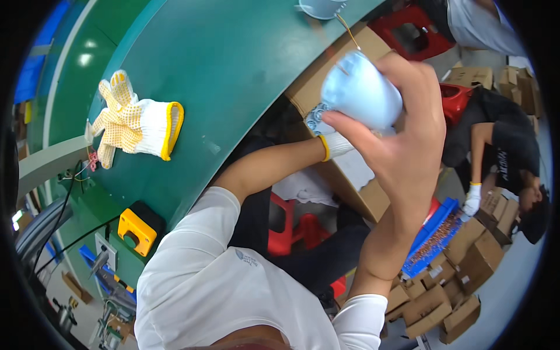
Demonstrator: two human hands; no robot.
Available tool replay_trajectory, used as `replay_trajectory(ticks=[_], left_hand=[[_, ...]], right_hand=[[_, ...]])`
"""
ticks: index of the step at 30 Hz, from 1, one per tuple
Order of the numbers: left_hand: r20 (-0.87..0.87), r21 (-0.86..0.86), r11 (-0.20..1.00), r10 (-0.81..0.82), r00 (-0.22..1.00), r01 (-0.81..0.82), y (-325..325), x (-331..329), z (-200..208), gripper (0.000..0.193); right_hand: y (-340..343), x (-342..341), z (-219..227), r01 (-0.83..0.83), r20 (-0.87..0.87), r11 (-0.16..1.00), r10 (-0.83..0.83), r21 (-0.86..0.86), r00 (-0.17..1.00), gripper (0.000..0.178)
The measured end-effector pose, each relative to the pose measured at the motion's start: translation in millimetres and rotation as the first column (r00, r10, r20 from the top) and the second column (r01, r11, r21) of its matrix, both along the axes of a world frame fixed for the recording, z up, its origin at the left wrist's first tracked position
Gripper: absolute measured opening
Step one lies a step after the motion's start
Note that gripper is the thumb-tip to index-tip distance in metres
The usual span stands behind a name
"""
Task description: Inspecting, testing using an automated fixture, and packing electronic component housings into cardboard boxes with protective foam.
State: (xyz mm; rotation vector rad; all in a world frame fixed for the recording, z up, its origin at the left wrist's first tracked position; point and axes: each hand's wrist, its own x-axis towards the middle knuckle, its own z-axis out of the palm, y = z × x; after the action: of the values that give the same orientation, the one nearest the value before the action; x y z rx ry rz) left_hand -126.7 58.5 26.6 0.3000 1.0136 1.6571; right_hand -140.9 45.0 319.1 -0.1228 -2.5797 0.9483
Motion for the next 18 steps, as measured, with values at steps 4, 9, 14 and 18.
replay_trajectory(ticks=[4, 9, 14, 18], left_hand=[[-0.150, -0.043, 0.998, -0.059, 0.987, 0.054, -3.6, -13.6, 19.0, 0.032], [-0.389, 0.000, 0.999, 0.044, 0.920, -0.048, 7.4, -0.1, 18.9, 0.033], [-0.568, 0.150, 0.988, 0.116, 0.815, -0.036, 15.6, -2.7, -5.3, 0.032], [-0.253, 0.097, 0.969, 0.246, 0.936, -0.229, 14.4, -25.2, -1.3, 0.031]], right_hand=[[-30.2, -50.5, 52.9, -0.179, 0.149, 0.947, 0.143, 0.268, 0.978, 0.066], [-86.4, -107.6, 65.1, -0.230, 0.221, 0.886, 0.150, 0.402, 0.964, 0.065], [-45.2, -115.6, -32.8, -0.263, -0.311, 0.823, 0.457, 0.504, 0.833, 0.041], [50.3, -14.2, -83.4, 0.059, -0.568, 0.994, 0.005, 0.095, 0.823, 0.032]])
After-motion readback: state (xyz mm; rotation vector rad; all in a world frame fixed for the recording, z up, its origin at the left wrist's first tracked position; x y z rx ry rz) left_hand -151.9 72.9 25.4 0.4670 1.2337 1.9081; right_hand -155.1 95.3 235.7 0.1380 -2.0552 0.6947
